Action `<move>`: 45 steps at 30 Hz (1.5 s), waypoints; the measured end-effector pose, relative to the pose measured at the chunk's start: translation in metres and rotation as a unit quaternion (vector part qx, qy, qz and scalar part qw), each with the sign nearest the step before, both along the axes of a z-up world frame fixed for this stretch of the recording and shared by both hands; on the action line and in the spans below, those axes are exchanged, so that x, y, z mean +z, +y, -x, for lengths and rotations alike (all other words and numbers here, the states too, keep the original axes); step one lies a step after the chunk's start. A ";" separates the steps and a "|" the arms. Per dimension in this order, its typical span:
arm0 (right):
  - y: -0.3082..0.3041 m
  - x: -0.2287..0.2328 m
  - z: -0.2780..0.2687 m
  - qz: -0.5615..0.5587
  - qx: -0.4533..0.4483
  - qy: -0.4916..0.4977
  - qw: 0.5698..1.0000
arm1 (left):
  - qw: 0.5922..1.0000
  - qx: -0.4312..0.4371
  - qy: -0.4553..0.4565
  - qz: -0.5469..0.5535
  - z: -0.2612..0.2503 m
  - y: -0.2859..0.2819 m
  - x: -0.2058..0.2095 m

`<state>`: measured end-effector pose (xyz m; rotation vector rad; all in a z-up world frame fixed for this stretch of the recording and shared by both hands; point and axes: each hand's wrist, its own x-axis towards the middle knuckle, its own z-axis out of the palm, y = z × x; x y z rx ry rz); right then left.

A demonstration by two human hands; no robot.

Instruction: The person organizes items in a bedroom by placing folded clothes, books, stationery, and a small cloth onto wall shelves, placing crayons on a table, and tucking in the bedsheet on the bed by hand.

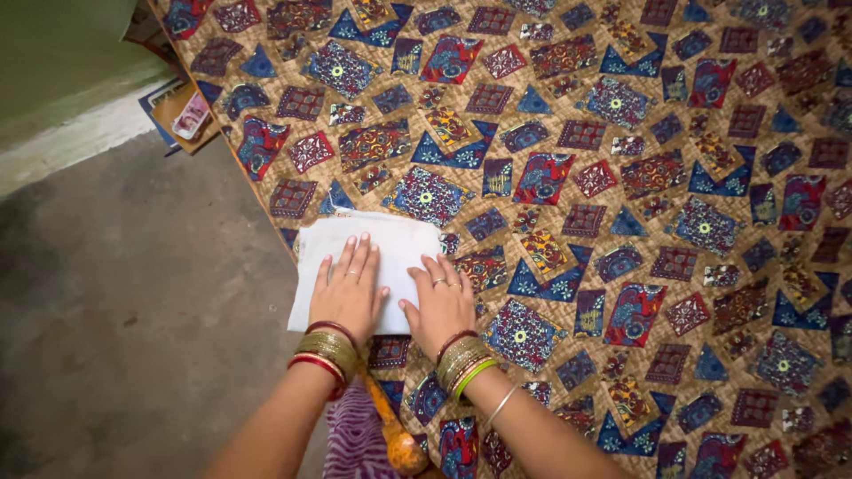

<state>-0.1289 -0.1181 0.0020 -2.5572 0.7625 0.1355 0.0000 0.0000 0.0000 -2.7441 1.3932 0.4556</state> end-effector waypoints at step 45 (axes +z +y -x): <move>-0.004 0.034 -0.029 -0.144 -0.225 -0.060 0.962 | 0.928 0.318 0.195 0.002 -0.021 0.031 -0.001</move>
